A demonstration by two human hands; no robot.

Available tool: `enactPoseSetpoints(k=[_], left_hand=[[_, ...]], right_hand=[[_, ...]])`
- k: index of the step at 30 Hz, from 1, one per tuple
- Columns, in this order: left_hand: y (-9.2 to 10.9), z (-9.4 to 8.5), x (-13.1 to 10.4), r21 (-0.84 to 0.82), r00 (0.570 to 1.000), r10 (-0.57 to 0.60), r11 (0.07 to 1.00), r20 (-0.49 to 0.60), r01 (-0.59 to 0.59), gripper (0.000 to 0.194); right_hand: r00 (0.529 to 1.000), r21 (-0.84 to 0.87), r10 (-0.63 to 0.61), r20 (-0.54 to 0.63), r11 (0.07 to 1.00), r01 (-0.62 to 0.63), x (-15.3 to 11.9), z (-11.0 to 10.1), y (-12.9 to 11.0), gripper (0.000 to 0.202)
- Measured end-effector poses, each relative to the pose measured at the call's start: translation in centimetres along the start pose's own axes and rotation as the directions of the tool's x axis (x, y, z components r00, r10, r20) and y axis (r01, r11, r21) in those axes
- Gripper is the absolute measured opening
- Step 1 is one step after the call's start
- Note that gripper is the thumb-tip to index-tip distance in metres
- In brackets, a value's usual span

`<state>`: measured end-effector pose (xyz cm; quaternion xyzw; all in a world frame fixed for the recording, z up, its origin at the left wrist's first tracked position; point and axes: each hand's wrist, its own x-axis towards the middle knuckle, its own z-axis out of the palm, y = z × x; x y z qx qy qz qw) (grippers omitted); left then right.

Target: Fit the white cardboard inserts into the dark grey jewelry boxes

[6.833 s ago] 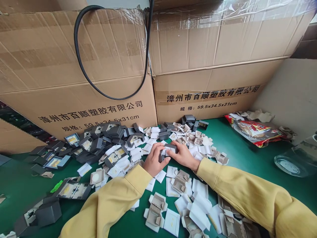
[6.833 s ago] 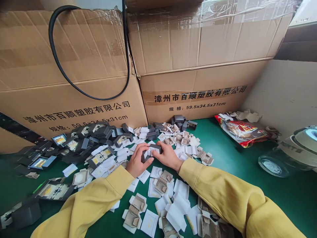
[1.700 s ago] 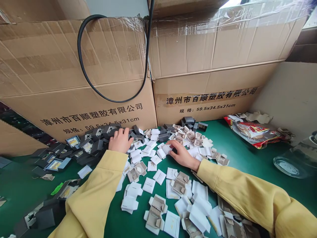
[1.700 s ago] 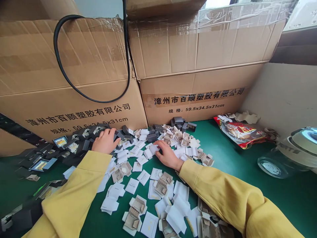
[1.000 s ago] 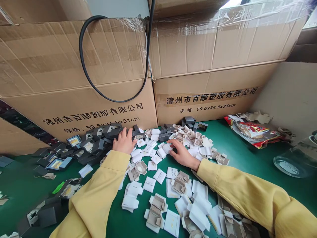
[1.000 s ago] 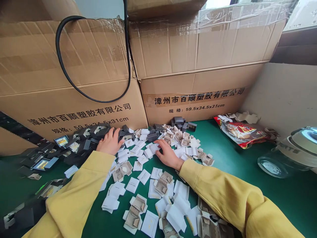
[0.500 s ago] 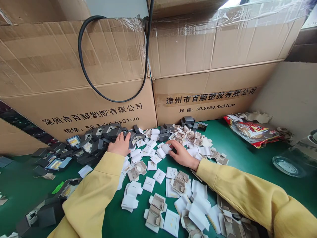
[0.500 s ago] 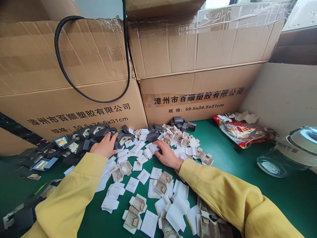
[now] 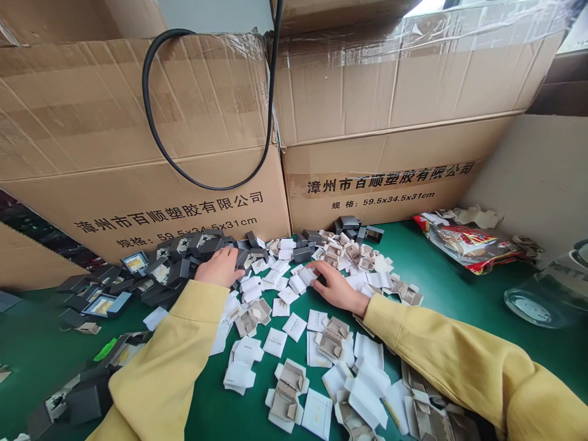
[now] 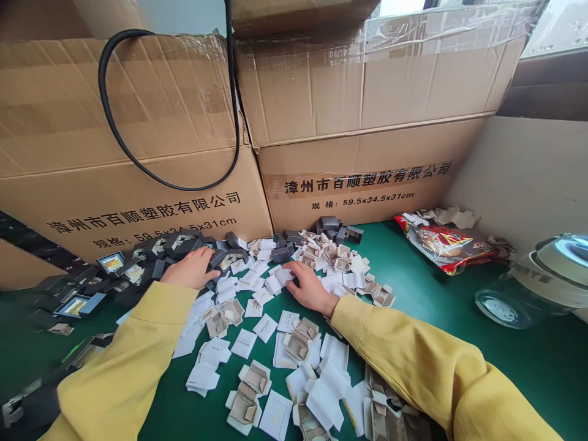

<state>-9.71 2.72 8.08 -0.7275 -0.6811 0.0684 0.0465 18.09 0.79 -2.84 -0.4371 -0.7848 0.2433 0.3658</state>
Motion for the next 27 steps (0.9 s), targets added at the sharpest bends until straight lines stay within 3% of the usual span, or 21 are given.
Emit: enactPoseSetpoints(k=[3,4,6,8,11,14,20,27], left_hand=[[-1.4,-1.5,0.0,-0.155,0.999,0.023,0.987,-0.037,-0.029,0.042],[-1.9,-2.0,0.0,-0.182,0.994,-0.019,0.983,-0.108,-0.001,0.042],[-2.9,-2.6,0.0,-0.199,0.943,-0.094,0.979,-0.320,0.030,0.044],[-3.8,-2.5,0.2,-0.188,0.894,-0.163,0.978,-0.418,0.091,0.051],[-5.0,-1.1,1.0,-0.184,0.922,-0.270,0.957,-0.278,0.225,0.065],[-5.8,0.5,1.9,-0.179,0.958,-0.260,0.955,-0.123,0.236,0.065],[-6.4,0.7,2.4,-0.237,0.940,-0.290,0.940,-0.182,0.245,0.059],[-7.2,0.5,2.2,-0.157,0.944,-0.321,0.939,-0.081,0.306,0.057]], right_hand=[[1.000,0.000,0.001,0.000,1.000,-0.001,0.0,0.0,-0.1,0.034],[1.000,0.001,0.001,0.000,1.000,-0.001,0.0,0.0,-0.2,0.034],[1.000,0.001,0.001,-0.001,1.000,-0.001,0.0,0.0,-0.2,0.034],[1.000,-0.002,0.002,-0.001,1.000,-0.002,0.0,0.0,-0.2,0.034],[1.000,-0.012,0.007,0.004,1.000,-0.007,0.0,0.1,-0.2,0.034],[1.000,-0.020,0.006,0.012,1.000,-0.005,0.0,0.1,-0.2,0.032],[1.000,-0.028,0.006,0.022,1.000,-0.005,0.0,-0.1,-0.5,0.031],[1.000,-0.032,-0.006,0.020,0.999,0.006,0.0,0.0,-0.2,0.031]])
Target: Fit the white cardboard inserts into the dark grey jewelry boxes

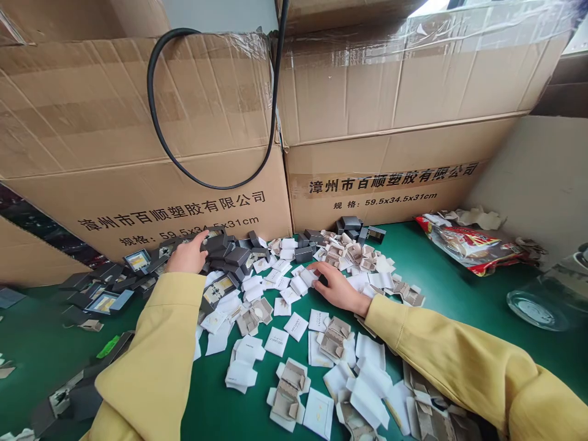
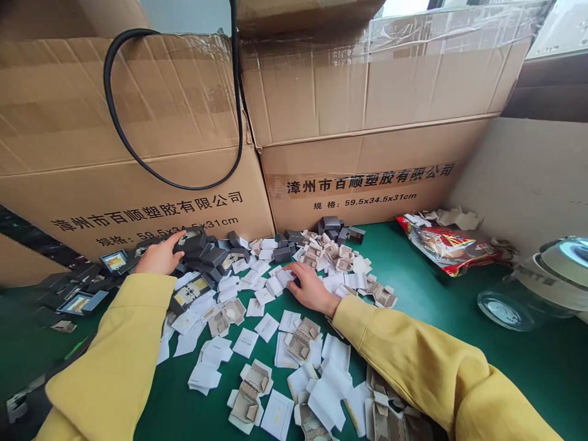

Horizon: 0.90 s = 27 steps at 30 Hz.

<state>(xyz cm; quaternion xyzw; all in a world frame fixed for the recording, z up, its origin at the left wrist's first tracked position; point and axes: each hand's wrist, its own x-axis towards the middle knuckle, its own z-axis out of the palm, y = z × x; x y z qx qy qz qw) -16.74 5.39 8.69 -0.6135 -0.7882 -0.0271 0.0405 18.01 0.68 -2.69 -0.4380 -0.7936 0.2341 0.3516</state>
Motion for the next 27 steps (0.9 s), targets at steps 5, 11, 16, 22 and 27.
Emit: enactPoseSetpoints(k=[5,11,16,22,27], left_hand=[[-0.1,0.2,0.0,-0.009,0.998,-0.020,1.000,-0.065,0.020,0.057],[-0.5,0.8,0.5,-0.098,0.990,0.013,0.995,-0.140,-0.027,0.054],[-0.8,0.7,0.7,-0.131,0.978,-0.030,0.991,-0.204,0.003,0.050],[0.7,-1.8,-1.3,-0.119,0.895,-0.104,0.991,-0.433,0.057,0.046],[2.0,-4.2,-3.2,-0.320,0.768,-0.175,0.947,-0.616,-0.041,0.041]], right_hand=[[1.000,0.002,-0.003,-0.008,1.000,0.003,0.0,0.0,-0.1,0.031],[1.000,0.003,-0.004,-0.002,1.000,0.004,0.0,0.0,-0.1,0.032],[1.000,-0.004,0.000,0.004,1.000,0.000,0.0,-0.1,-0.2,0.031],[1.000,-0.006,0.007,0.012,1.000,-0.007,0.0,-0.1,-0.2,0.031],[1.000,0.033,-0.007,-0.010,0.999,0.007,0.0,0.0,-0.2,0.029]])
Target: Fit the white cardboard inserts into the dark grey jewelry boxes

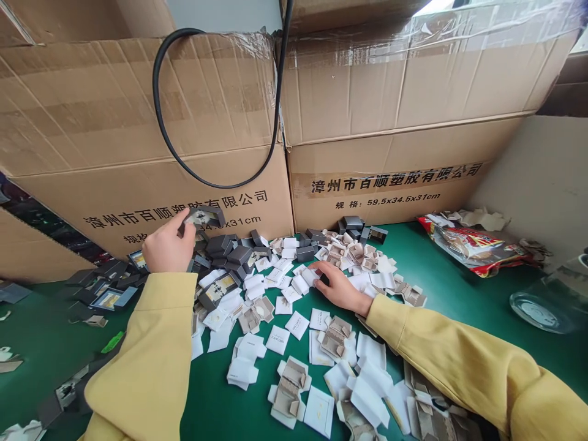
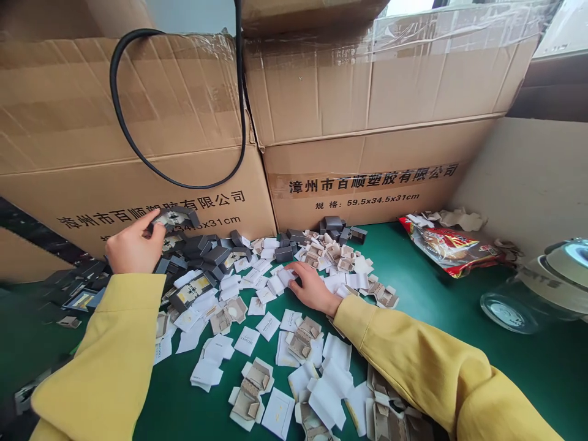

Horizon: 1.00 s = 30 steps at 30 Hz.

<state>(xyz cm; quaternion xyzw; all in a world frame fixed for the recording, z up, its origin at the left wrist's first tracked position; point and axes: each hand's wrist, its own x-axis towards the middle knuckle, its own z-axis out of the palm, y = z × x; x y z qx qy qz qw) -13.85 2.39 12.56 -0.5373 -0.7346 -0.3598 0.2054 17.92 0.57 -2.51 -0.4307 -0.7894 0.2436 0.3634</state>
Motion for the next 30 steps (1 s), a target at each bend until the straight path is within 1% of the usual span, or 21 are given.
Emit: enactPoseSetpoints(k=[2,4,5,6,7,8,10,12,13,14,15,18,20,22,23,25,26,27,28,29,30], left_hand=[[0.8,-0.6,-0.3,-0.166,0.998,0.037,0.985,-0.052,-0.045,0.038],[1.9,-0.8,-1.0,-0.291,0.997,0.054,0.954,-0.048,-0.066,0.035],[2.6,-0.8,-1.6,-0.362,0.996,0.085,0.929,0.018,-0.073,0.035],[3.4,-0.7,-2.3,-0.442,0.988,0.119,0.895,0.102,-0.062,0.033],[4.2,-0.4,-3.2,-0.530,0.967,0.169,0.847,0.190,-0.044,0.033],[5.0,-0.1,-4.1,-0.631,0.938,0.221,0.776,0.266,-0.004,0.032],[6.7,0.7,-6.2,-0.768,0.841,0.353,0.631,0.410,0.109,0.032],[7.9,1.7,-8.4,-0.816,0.720,0.468,0.527,0.512,0.238,0.031],[8.4,2.3,-9.4,-0.818,0.664,0.511,0.493,0.547,0.294,0.031],[8.7,2.9,-10.3,-0.814,0.618,0.540,0.469,0.571,0.342,0.030],[8.9,3.5,-11.2,-0.806,0.589,0.553,0.452,0.589,0.381,0.029],[9.0,5.0,-13.2,-0.775,0.549,0.548,0.456,0.631,0.436,0.027],[8.8,5.5,-14.0,-0.756,0.530,0.540,0.481,0.654,0.444,0.024],[8.5,5.7,-14.2,-0.762,0.496,0.579,0.497,0.647,0.414,0.021],[8.4,5.6,-14.2,-0.780,0.468,0.624,0.494,0.625,0.383,0.022],[8.3,5.3,-13.8,-0.825,0.394,0.727,0.463,0.562,0.324,0.029],[8.3,5.2,-13.6,-0.841,0.373,0.757,0.448,0.537,0.303,0.032],[8.2,5.1,-13.4,-0.850,0.386,0.758,0.444,0.526,0.284,0.032],[8.2,5.1,-13.2,-0.848,0.441,0.725,0.459,0.529,0.265,0.030],[8.1,5.2,-13.1,-0.836,0.527,0.656,0.490,0.540,0.246,0.026],[8.1,5.3,-13.1,-0.815,0.625,0.560,0.530,0.543,0.234,0.020]], right_hand=[[0.998,0.009,-0.006,-0.060,1.000,0.007,0.1,-0.1,-0.3,0.022],[0.988,-0.014,-0.001,-0.157,1.000,-0.001,0.1,-0.3,-0.7,0.009],[0.980,-0.034,0.002,-0.199,0.999,-0.009,0.0,-0.4,-0.9,0.011],[0.974,-0.050,0.004,-0.225,0.999,-0.015,0.0,-0.5,-1.1,0.020],[0.973,-0.056,0.005,-0.230,0.998,-0.019,-0.2,-0.6,-1.3,0.030],[0.976,-0.050,0.007,-0.217,0.999,-0.019,-0.3,-0.7,-1.4,0.038],[0.984,-0.011,0.004,-0.176,1.000,-0.006,-0.7,-0.8,-1.5,0.050],[0.988,0.024,-0.005,-0.157,1.000,0.008,-1.0,-0.8,-1.5,0.057],[0.989,0.023,-0.010,-0.144,1.000,0.014,-1.1,-0.8,-1.4,0.059],[0.993,0.011,-0.018,-0.117,1.000,0.019,-1.1,-0.8,-1.4,0.060],[0.997,-0.009,-0.019,-0.077,1.000,0.018,-1.0,-0.7,-1.3,0.060],[0.999,-0.071,0.012,0.049,0.997,-0.009,-0.6,-0.5,-1.1,0.056],[0.998,-0.090,0.006,0.065,0.996,0.000,-0.5,-0.4,-1.1,0.055],[0.997,-0.084,-0.027,0.067,0.996,0.032,-0.4,-0.4,-1.1,0.054],[0.997,-0.073,-0.039,0.071,0.996,0.044,-0.4,-0.4,-1.1,0.054],[0.997,-0.048,-0.029,0.068,0.998,0.033,-0.5,-0.4,-1.1,0.055],[0.998,-0.036,-0.015,0.059,0.999,0.017,-0.5,-0.5,-1.1,0.055],[0.999,-0.028,0.001,0.046,1.000,0.001,-0.5,-0.5,-1.1,0.055],[0.999,-0.022,0.014,0.038,1.000,-0.013,-0.4,-0.5,-1.0,0.054],[0.999,-0.018,0.024,0.034,1.000,-0.023,-0.4,-0.5,-0.9,0.054],[0.999,-0.016,0.028,0.035,0.999,-0.028,-0.4,-0.5,-0.9,0.054]])
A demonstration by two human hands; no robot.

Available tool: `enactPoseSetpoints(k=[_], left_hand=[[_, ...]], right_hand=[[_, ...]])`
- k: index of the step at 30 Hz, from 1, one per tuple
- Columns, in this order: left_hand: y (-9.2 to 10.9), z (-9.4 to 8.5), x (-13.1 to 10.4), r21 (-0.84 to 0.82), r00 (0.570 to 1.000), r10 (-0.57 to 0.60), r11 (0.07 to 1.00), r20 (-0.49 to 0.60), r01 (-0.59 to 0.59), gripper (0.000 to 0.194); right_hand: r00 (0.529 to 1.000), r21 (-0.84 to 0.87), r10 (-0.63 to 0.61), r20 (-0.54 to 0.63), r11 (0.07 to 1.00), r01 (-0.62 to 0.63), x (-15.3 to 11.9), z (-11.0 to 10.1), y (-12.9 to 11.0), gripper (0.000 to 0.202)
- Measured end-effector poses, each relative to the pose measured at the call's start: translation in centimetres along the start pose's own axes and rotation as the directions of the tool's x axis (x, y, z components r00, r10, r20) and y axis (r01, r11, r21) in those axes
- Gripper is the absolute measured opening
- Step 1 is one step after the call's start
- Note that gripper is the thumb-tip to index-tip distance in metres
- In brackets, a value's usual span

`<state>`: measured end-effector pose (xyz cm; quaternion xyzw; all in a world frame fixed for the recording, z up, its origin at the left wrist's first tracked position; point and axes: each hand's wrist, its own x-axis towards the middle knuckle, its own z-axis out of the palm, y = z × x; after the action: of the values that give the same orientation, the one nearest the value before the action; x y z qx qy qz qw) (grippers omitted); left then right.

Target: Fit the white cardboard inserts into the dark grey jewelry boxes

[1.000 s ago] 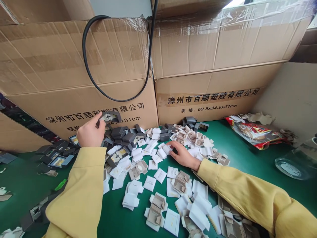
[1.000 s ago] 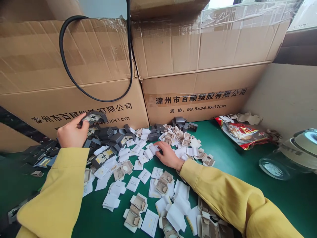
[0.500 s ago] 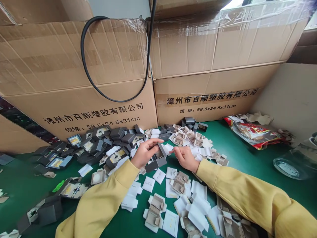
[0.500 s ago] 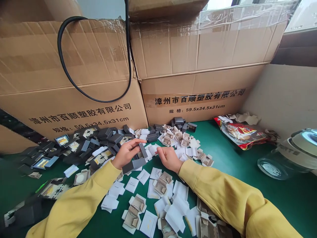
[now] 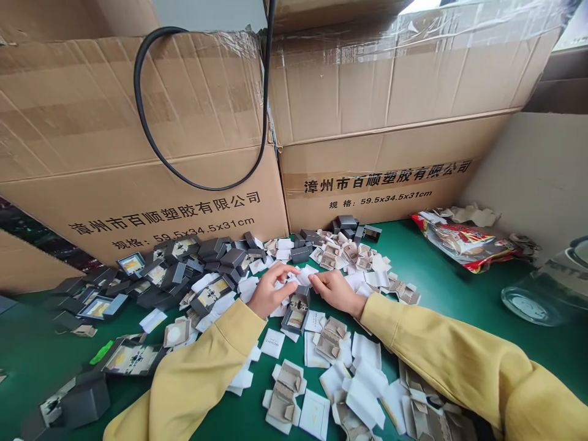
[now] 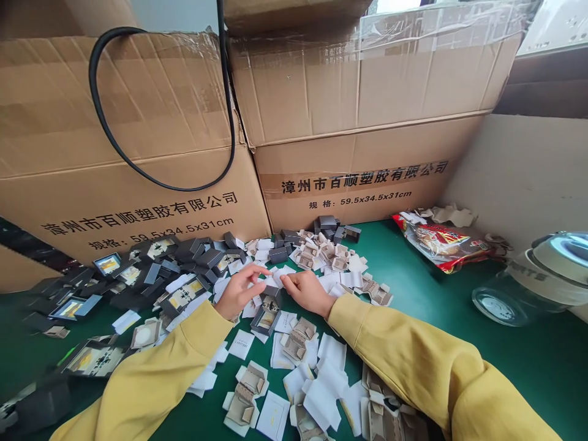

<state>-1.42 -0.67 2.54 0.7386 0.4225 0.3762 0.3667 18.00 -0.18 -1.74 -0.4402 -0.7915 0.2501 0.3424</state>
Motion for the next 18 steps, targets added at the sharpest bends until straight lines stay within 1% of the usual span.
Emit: enactPoseSetpoints(k=[1,2,3,4,7,9,11,13,15,18], left_hand=[[-0.2,0.0,0.1,0.029,0.991,-0.027,0.999,-0.127,0.031,0.013],[-0.4,0.1,0.1,0.044,0.974,-0.048,0.997,-0.223,0.059,0.007],[-0.7,0.3,0.1,0.046,0.960,-0.057,0.996,-0.275,0.073,0.004],[-0.8,0.5,0.0,0.045,0.956,-0.052,0.997,-0.289,0.068,0.007],[-0.8,1.0,-0.4,0.062,0.975,0.039,0.998,-0.220,-0.026,0.015],[-0.6,1.4,-0.8,0.066,0.978,0.106,0.993,-0.181,-0.095,0.022],[-0.3,1.7,-1.2,0.043,0.976,0.146,0.989,-0.163,-0.141,0.030],[0.0,2.0,-1.4,-0.011,0.974,0.167,0.985,-0.154,-0.171,0.035],[0.2,2.2,-1.5,-0.085,0.974,0.184,0.977,-0.129,-0.196,0.036],[0.6,2.5,-1.7,-0.214,0.979,0.195,0.955,-0.065,-0.205,0.037]], right_hand=[[1.000,0.000,0.001,0.007,1.000,-0.001,0.0,0.0,0.1,0.053],[1.000,-0.001,0.001,0.012,1.000,-0.001,0.0,0.0,0.1,0.053],[1.000,-0.001,0.001,0.014,1.000,-0.001,0.0,0.1,0.1,0.053],[1.000,0.001,0.000,0.015,1.000,0.000,0.0,0.1,0.2,0.052],[1.000,0.015,0.001,0.015,1.000,-0.001,0.0,0.1,0.1,0.051],[1.000,0.026,0.003,0.019,1.000,-0.004,0.0,0.1,0.1,0.051],[1.000,0.033,0.008,0.027,0.999,-0.009,0.1,0.1,0.0,0.050],[0.999,0.035,0.011,0.036,0.999,-0.012,0.1,0.1,0.0,0.050],[0.999,0.033,0.007,0.033,0.999,-0.008,0.1,0.1,0.0,0.050],[1.000,0.012,0.000,0.015,1.000,0.000,0.1,0.2,0.1,0.050]])
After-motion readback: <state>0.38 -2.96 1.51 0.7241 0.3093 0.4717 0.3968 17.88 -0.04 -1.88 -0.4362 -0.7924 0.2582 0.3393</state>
